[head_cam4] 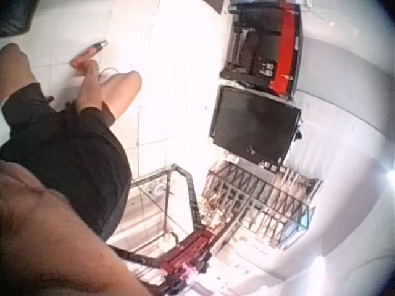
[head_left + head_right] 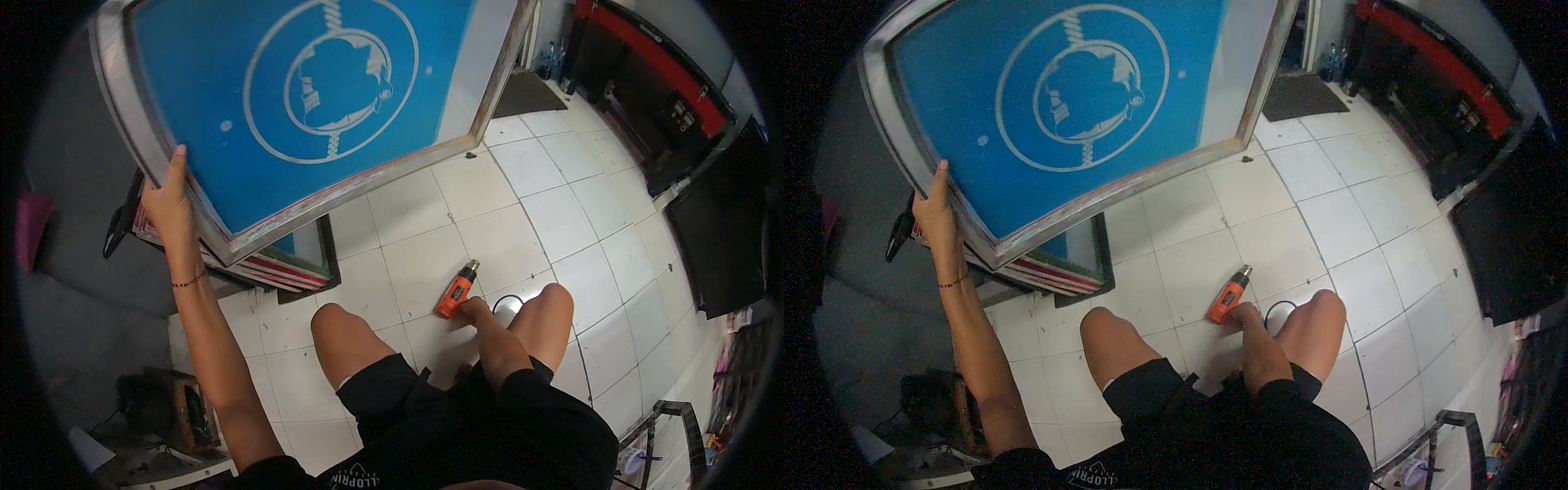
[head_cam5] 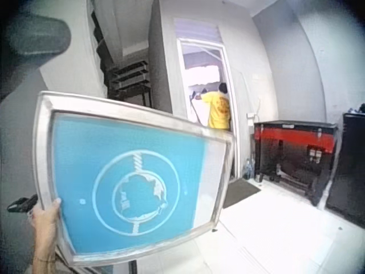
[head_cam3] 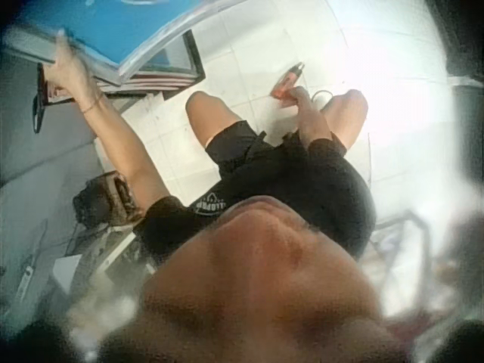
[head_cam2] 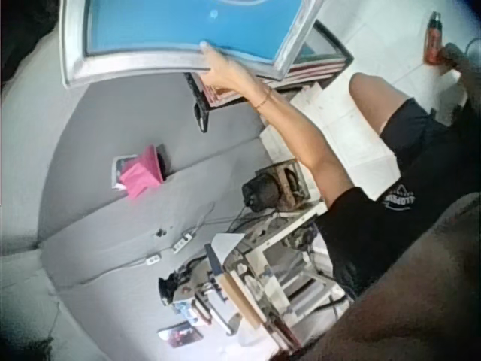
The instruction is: The person uses a heat gun to dry several screen-printing frames, turning each frame over and moving it to a stack.
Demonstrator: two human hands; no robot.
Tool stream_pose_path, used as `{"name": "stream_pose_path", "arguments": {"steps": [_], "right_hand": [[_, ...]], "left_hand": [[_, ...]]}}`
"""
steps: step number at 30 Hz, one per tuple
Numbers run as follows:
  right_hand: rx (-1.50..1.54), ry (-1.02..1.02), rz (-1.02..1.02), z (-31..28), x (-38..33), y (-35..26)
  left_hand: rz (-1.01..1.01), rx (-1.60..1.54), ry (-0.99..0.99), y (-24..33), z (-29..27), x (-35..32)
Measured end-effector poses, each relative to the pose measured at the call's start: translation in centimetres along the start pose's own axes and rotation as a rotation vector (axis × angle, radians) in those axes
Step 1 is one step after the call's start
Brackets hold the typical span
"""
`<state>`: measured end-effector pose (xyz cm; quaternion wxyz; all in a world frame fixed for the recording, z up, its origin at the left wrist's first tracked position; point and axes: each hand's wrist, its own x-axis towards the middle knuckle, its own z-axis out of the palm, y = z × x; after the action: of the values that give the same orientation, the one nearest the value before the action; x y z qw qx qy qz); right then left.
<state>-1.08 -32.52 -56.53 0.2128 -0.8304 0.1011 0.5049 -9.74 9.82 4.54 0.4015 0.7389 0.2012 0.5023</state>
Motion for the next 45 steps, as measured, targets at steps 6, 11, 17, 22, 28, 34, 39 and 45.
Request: {"name": "stream_pose_path", "arguments": {"steps": [6,11,17,22,28,34,39,45], "right_hand": [[-0.028,0.422,-0.005,0.2,-5.3,-1.1],[-0.094,0.542,-0.152,-1.8,-8.0,-3.1],[0.144,0.833,-0.375,-9.3,-15.1,-9.0],[0.455,0.804,-1.006,-11.6,-20.2,-6.9],[0.397,0.745,-0.972,-9.7,-19.8,-3.0],[0.338,0.74,-0.966,-7.3,-17.3,-0.9],[0.23,0.597,-0.82,-6.1,-19.1,-2.8],[0.254,0.606,-0.973,-5.1,-22.7,-4.5]], "left_hand": [[0.109,0.24,-0.137,-0.2,2.2,-0.1],[0.118,0.371,-0.251,-0.2,4.0,0.2],[0.188,0.508,-0.293,-1.4,5.9,1.8],[0.143,0.532,-0.366,-1.3,7.7,2.3],[0.224,0.576,-0.43,-3.7,10.1,3.3],[0.286,0.632,-0.473,-3.6,12.5,3.7],[0.399,0.687,-0.441,-4.5,12.9,4.1],[0.492,0.718,-0.465,-5.0,14.5,4.9]]}}
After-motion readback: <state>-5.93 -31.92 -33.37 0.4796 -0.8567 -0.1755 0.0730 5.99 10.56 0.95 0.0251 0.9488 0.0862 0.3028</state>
